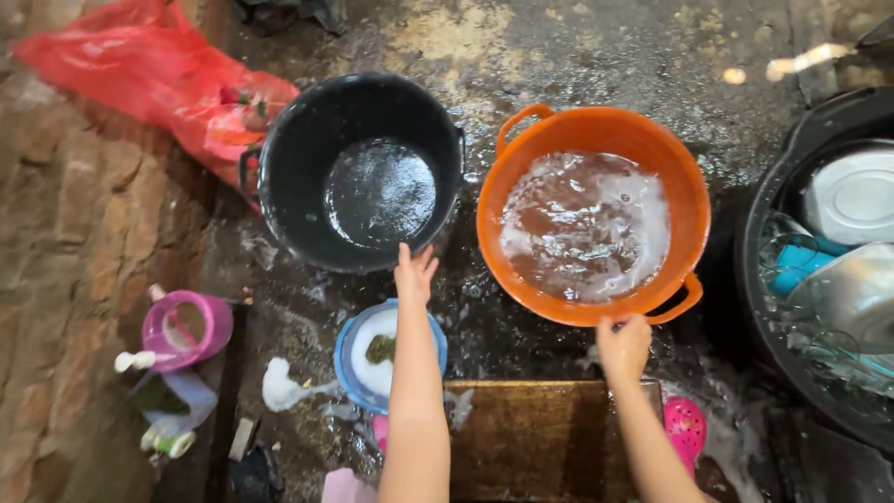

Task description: Washing and scrubbing plastic buckets and basins in a washing area.

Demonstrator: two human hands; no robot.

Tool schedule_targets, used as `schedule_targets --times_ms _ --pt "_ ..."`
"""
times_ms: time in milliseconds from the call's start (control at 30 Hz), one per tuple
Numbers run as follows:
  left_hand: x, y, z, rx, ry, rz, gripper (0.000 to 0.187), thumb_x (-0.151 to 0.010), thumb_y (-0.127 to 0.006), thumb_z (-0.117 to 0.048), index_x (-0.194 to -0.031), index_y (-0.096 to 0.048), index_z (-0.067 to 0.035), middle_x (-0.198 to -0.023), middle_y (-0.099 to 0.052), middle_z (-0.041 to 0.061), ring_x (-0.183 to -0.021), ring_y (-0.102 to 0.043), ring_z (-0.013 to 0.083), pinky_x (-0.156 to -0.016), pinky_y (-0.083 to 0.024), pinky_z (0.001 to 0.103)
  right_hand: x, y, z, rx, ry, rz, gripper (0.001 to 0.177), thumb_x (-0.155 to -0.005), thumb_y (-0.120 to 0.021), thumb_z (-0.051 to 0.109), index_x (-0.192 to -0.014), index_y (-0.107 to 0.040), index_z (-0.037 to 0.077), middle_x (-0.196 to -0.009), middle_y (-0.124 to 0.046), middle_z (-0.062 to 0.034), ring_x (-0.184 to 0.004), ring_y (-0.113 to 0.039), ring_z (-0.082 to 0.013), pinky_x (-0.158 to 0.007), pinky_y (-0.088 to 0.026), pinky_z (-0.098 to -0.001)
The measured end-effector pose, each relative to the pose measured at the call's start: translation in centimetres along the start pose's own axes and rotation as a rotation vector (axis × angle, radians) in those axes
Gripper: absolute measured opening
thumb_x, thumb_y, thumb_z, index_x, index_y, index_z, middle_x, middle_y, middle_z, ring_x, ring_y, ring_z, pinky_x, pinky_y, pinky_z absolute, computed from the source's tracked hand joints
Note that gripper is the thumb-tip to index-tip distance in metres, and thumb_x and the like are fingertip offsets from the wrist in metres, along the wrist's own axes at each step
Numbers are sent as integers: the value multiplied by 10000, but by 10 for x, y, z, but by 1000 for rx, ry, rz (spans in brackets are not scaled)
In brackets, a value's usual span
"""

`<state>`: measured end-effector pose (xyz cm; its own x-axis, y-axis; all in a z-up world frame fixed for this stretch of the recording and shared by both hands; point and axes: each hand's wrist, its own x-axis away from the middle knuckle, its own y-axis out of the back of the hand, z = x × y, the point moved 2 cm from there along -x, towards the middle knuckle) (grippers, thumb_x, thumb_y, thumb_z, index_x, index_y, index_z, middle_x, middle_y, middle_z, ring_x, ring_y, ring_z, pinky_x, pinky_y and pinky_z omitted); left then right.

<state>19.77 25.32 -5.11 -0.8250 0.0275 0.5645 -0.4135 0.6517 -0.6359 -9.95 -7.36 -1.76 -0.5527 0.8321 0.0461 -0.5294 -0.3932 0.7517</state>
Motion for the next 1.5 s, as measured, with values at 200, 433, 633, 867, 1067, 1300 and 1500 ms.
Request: schedule_targets --times_ms 200,433,633,867,1067,1300,1500 --pt "39 -35 101 -844 187 200 403 -914 -643 -386 -1196 -611 -100 -1045 -732 60 -906 -696 204 -760 -533 383 34 21 77 407 317 59 387 -847 -748 307 -1107 -642 42 -1000 -611 -198 -956 -601 -400 -820 -495 -527" --pt "33 -63 130 -1349 -491 131 241 -817 -727 -141 -1037 -713 -43 -924 -746 160 -847 -686 262 -779 -535 391 1 -7 79 419 818 98 214 -697 -683 214 -888 -640 127 -1021 -714 -152 -985 -689 -358 -829 -528 -534" --pt "56 -148 64 -1233 -571 252 164 -798 -660 -74 -933 -670 19 -823 -728 157 -747 -693 237 -735 -543 357 2 17 138 159 646 324 180 -819 -684 207 -981 -699 130 -827 -700 -129 -828 -678 -350 -717 -530 -491" --pt "116 -289 19 -1189 -879 567 176 -808 -589 -51 -974 -631 -12 -840 -687 179 -768 -691 297 -724 -531 423 -9 51 192 -69 477 320 181 -967 -631 289 -1062 -697 151 -881 -730 -131 -820 -705 -364 -693 -547 -480" --pt "132 -319 42 -1648 -778 494 152 -851 -641 -92 -851 -513 -9 -746 -649 189 -725 -664 342 -686 -512 430 10 41 192 -342 322 222 207 -1006 -600 283 -1082 -674 105 -897 -707 -198 -851 -686 -422 -689 -531 -500" --pt "222 -185 77 -1291 -857 388 197 -1022 -583 -217 -991 -553 -25 -838 -673 187 -755 -691 370 -679 -538 447 -4 58 174 -608 111 138 250 -1036 -578 304 -1105 -678 86 -830 -702 -177 -700 -696 -318 -660 -528 -409" --pt "269 -10 145 -1902 -566 452 428 -958 -643 -464 -849 -680 -52 -890 -702 227 -840 -669 426 -747 -526 530 4 86 175 -518 209 110 254 -1019 -620 303 -1058 -710 69 -793 -669 -187 -674 -663 -268 -639 -506 -371"
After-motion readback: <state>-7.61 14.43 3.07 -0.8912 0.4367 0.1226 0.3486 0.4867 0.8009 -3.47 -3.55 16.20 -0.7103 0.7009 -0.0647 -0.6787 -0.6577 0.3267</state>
